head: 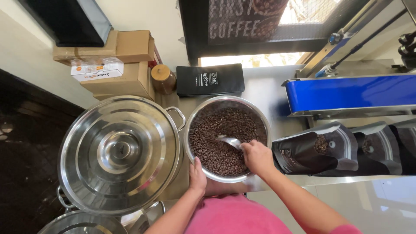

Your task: Transferring roasted coffee beans from a large pot to a smaller bowl using a metal scoop

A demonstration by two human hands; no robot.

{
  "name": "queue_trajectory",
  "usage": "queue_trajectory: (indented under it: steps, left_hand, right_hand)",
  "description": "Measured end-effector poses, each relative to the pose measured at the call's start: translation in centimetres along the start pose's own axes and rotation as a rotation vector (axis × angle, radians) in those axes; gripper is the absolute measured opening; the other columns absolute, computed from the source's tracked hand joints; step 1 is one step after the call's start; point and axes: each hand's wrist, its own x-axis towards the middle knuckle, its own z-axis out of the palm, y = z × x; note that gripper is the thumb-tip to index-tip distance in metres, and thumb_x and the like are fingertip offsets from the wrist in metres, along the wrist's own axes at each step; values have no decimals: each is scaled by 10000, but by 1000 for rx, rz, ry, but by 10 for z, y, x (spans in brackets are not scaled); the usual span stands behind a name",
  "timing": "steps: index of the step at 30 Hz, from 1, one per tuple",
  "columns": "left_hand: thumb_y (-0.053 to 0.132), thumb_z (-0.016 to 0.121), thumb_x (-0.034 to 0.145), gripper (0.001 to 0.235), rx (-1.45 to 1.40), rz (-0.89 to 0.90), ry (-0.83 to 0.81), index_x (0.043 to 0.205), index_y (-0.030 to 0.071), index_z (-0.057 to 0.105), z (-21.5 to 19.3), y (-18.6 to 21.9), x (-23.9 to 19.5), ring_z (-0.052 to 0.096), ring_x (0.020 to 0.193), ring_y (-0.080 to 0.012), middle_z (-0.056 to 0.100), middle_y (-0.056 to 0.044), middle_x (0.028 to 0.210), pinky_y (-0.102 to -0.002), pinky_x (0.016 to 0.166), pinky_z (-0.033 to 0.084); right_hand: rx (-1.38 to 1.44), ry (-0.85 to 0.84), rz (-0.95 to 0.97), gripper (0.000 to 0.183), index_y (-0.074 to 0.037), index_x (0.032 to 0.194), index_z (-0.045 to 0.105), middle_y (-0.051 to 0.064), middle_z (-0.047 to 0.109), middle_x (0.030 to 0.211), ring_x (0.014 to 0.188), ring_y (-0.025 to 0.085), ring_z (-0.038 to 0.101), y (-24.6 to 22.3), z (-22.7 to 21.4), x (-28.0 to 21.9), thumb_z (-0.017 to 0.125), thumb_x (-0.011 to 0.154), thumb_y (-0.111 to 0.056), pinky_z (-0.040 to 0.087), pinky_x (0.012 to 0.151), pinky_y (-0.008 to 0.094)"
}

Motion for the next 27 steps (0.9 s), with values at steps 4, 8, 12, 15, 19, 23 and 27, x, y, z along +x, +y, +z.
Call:
queue_trajectory:
  steps: [4, 8, 12, 15, 19, 23, 27]
  left_hand:
    - [467, 510, 980, 616, -83, -30, -62, 1450, 77, 588, -16, 25, -1, 573, 1393, -242, 649, -114, 1475, -360, 1183, 393]
    - [490, 576, 1043, 755, -72, 4, -72, 1540, -59, 431, -23, 84, -1, 352, 1526, -421, 432, -315, 1591, -531, 1268, 288]
    - [445, 567, 1063, 655, -113, 94, -61, 1462, -73, 529, -8, 57, 30, 445, 1468, -396, 547, -303, 1490, -529, 1226, 338]
    - [452, 538, 1087, 617, -126, 93, -25, 1446, -49, 561, -9, 36, 41, 467, 1455, -354, 572, -269, 1479, -514, 1214, 351]
    - [470, 502, 1110, 624, -114, 56, -14, 1492, -22, 532, -9, 30, 40, 444, 1480, -367, 531, -242, 1539, -503, 1229, 337]
    - [486, 520, 1095, 636, -93, 70, 48, 1454, -38, 562, -2, 13, 32, 474, 1452, -388, 569, -271, 1486, -505, 1221, 357]
    - [517, 493, 1093, 662, -85, 32, 68, 1484, -16, 533, 3, 19, 9, 451, 1474, -378, 545, -264, 1522, -497, 1238, 346]
  right_hand:
    - [78, -326, 153, 219, -366, 1036, 769, 0, 691, 930, 861, 294, 720, 9, -52, 10, 576, 936, -335, 569, 611, 490]
    - [-189, 162, 84, 49, -303, 909, 681, -15, 583, 798, 741, 244, 697, 33, -41, 40, 636, 901, -319, 588, 590, 393]
    - [-151, 81, 58, 84, -316, 874, 722, -25, 612, 774, 709, 212, 705, 19, -4, 60, 637, 870, -318, 594, 611, 358]
    - [12, -44, -25, 131, -332, 914, 758, -28, 637, 784, 743, 220, 727, -2, -16, 51, 636, 868, -323, 608, 657, 365]
    - [-73, -39, -228, 81, -312, 875, 714, -28, 611, 783, 754, 209, 698, 7, -53, 19, 637, 852, -299, 577, 636, 338]
    - [-159, -40, -279, 113, -294, 838, 703, -13, 606, 760, 746, 237, 685, 34, -15, 17, 597, 872, -276, 542, 613, 356]
    - [-159, 107, -176, 119, -306, 963, 700, -19, 601, 822, 750, 221, 674, 24, 11, 30, 646, 857, -297, 525, 596, 341]
